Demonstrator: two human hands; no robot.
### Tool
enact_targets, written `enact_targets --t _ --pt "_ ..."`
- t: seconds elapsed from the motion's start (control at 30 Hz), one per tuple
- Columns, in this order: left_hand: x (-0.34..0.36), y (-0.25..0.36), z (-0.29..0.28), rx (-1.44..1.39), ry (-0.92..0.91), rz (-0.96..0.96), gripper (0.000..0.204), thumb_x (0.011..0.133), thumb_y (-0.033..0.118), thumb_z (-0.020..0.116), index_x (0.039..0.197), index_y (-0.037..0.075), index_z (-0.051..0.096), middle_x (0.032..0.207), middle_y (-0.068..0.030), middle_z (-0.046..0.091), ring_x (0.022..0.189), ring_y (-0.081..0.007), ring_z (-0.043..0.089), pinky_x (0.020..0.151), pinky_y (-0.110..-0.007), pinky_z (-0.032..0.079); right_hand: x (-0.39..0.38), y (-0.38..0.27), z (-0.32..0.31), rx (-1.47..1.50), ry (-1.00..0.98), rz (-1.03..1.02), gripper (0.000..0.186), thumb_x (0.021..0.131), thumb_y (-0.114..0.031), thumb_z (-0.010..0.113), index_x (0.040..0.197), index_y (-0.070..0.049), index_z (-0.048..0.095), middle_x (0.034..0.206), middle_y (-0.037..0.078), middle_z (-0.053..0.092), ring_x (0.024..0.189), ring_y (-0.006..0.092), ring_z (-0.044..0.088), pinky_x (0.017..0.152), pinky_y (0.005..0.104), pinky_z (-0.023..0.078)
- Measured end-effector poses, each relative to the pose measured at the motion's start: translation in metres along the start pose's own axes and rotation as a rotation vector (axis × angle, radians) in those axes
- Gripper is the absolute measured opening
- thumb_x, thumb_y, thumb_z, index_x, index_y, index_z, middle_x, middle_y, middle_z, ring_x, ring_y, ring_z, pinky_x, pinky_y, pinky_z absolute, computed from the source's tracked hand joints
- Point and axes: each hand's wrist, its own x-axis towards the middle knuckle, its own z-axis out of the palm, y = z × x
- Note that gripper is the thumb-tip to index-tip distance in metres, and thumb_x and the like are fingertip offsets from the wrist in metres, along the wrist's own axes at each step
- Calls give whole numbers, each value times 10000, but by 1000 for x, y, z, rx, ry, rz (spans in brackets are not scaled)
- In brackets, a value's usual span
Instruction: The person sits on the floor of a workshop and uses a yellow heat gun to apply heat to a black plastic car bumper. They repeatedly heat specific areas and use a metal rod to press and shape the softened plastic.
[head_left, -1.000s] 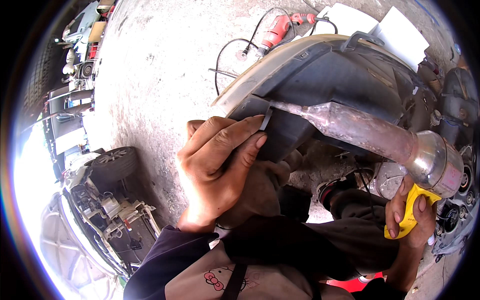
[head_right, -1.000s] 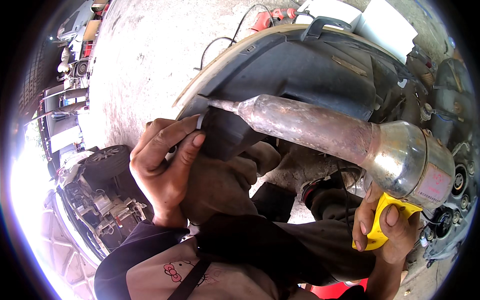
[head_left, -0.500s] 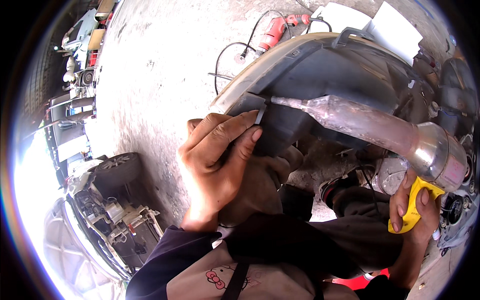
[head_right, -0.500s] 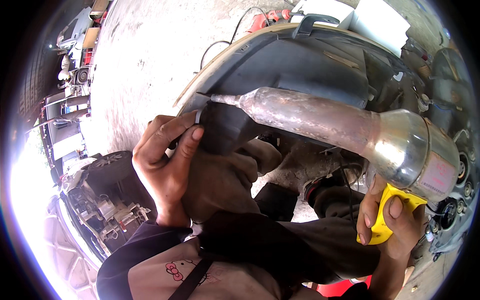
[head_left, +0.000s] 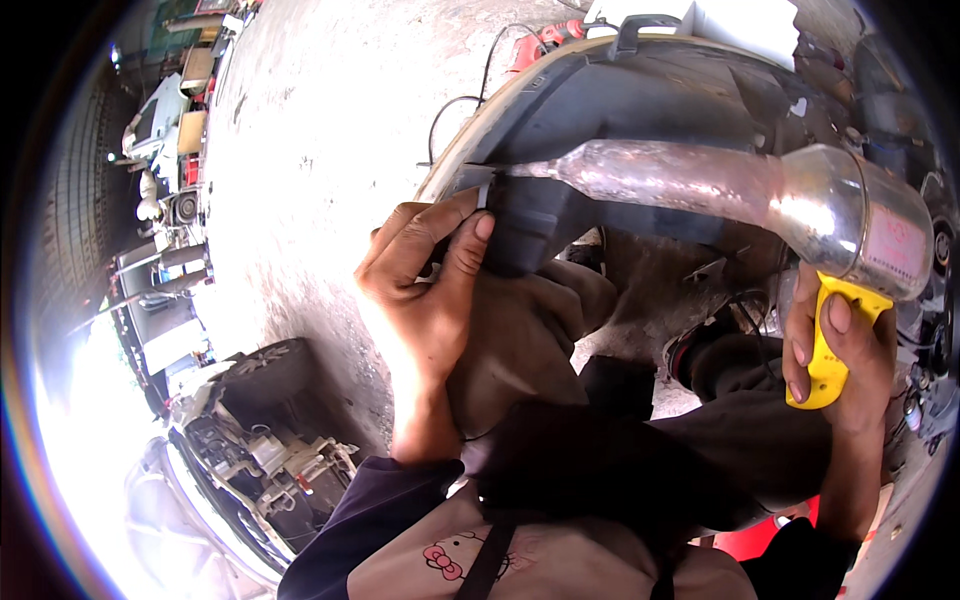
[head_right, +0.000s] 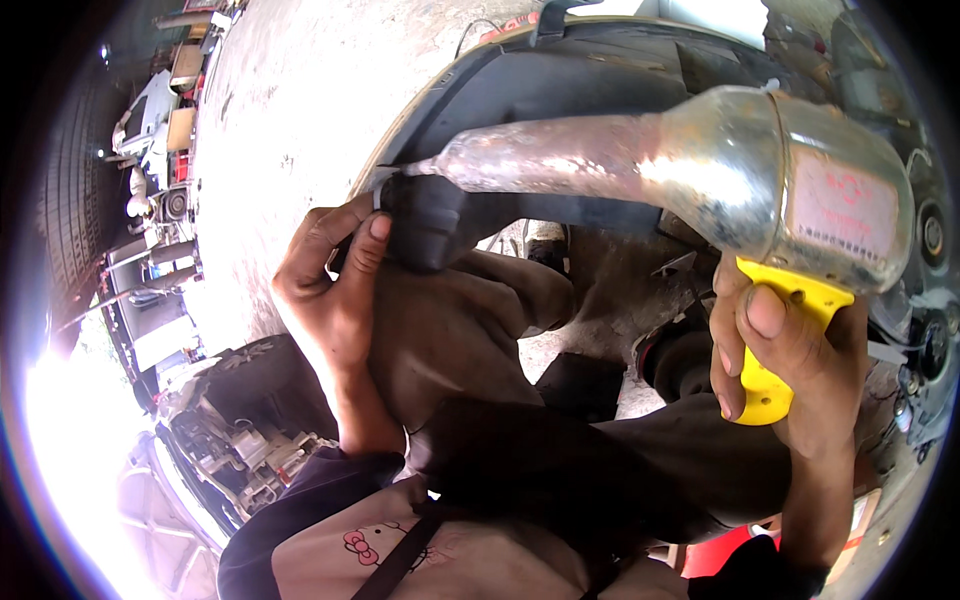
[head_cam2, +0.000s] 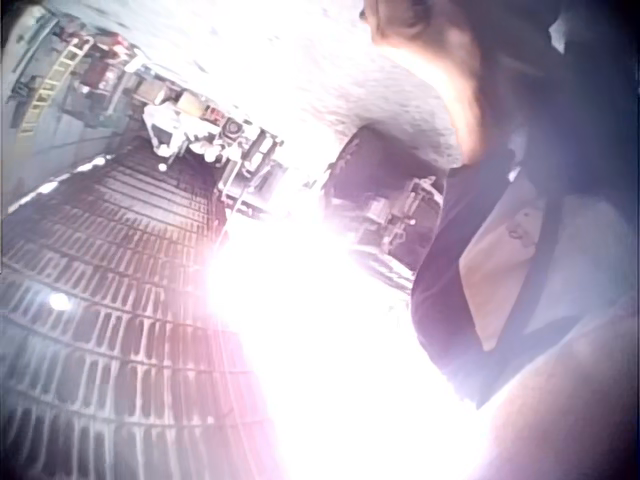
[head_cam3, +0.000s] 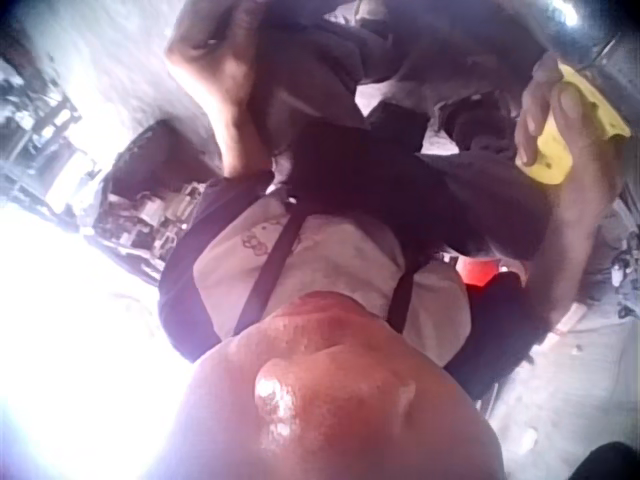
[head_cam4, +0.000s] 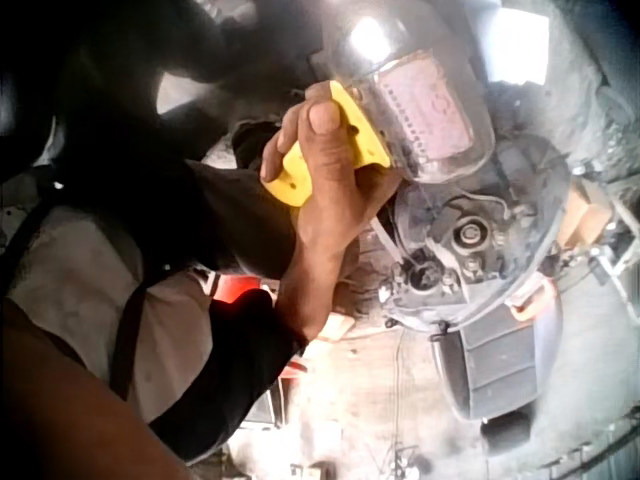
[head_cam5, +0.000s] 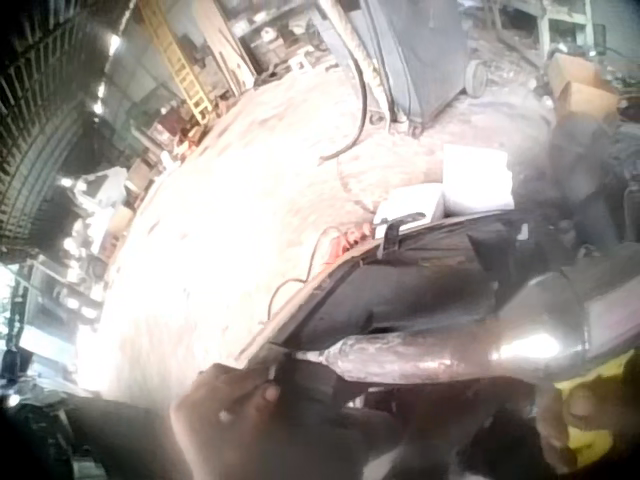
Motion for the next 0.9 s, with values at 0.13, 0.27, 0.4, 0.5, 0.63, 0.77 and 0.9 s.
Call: enact_targets --t 0.13,0.27,0.4,0.5,0.63,0.77,0.9 --pt "-2 -3 3 -68 14 0 189 838 31 806 1023 5 779 889 -96 740 814 -167 680 763 -281 516 -4 0 3 32 17 0 429 932 -279 718 1152 56 563 823 108 579 503 143 560 379 258 476" --pt "-1 -3 2 -65 17 16 193 839 28 805 1027 -4 776 884 -100 739 818 -166 686 763 -274 518 -7 -1 4 38 24 -15 415 919 -262 736 1131 61 583 862 109 600 539 137 580 382 263 481" --pt "0 -2 1 -49 14 20 191 841 28 802 1026 -6 776 885 -104 740 820 -171 690 767 -274 519 -9 2 4 -71 43 -27 504 972 -330 652 1259 57 504 701 88 528 401 142 498 376 232 439" --pt "-1 -2 1 -36 13 21 185 844 30 799 1024 -6 777 894 -108 744 825 -174 696 772 -276 523 -8 3 10 -81 76 -38 508 970 -324 652 1267 59 501 701 93 529 403 141 495 375 231 436" --pt "-1 -3 0 -42 17 18 176 846 34 797 1016 -4 778 905 -111 749 839 -183 705 782 -283 529 -7 3 15 -87 75 -49 497 969 -308 650 1270 58 501 702 98 527 407 142 490 374 232 436" --pt "0 -2 0 -43 15 26 173 843 35 798 1011 -2 779 908 -113 752 843 -189 709 787 -289 531 -9 4 8 -70 28 -67 479 969 -286 652 1268 58 506 702 100 525 416 141 492 374 234 438" --pt "0 0 0 -14 10 16 173 840 38 800 1009 3 781 905 -113 752 834 -191 708 785 -295 530 -12 3 4 -75 37 -66 481 966 -277 659 1274 60 507 704 101 523 424 138 495 374 234 438"
